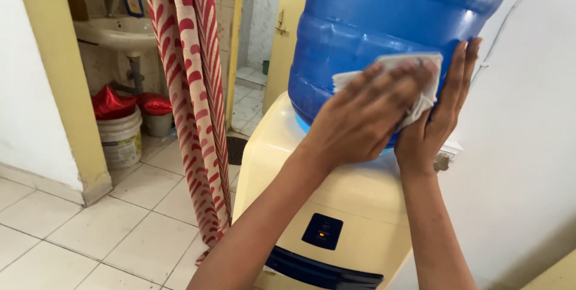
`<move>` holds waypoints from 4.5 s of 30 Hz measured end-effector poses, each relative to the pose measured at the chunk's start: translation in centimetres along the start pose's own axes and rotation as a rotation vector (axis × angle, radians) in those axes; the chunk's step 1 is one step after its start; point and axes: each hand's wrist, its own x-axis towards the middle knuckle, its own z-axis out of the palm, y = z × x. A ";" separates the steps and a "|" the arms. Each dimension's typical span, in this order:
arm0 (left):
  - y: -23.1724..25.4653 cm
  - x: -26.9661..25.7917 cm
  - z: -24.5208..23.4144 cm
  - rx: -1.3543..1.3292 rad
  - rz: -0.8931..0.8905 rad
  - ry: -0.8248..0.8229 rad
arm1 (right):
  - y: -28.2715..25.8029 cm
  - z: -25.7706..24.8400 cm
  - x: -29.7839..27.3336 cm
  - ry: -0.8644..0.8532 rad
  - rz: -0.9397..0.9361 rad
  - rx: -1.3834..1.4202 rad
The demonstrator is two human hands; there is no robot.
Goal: Cleaning the exterior surfaces of a water dispenser and its large water bottle with a cloth.
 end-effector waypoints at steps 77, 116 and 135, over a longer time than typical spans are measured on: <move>-2.3 -2.5 1.4 -0.013 -0.573 0.243 | 1.9 0.3 -0.4 0.009 -0.004 -0.023; -6.2 -1.7 2.8 -0.281 -0.638 0.484 | 1.7 0.2 -0.3 0.002 0.017 -0.012; -5.6 -2.8 3.2 -0.187 -0.797 0.376 | 2.6 0.2 -0.9 -0.003 0.021 0.010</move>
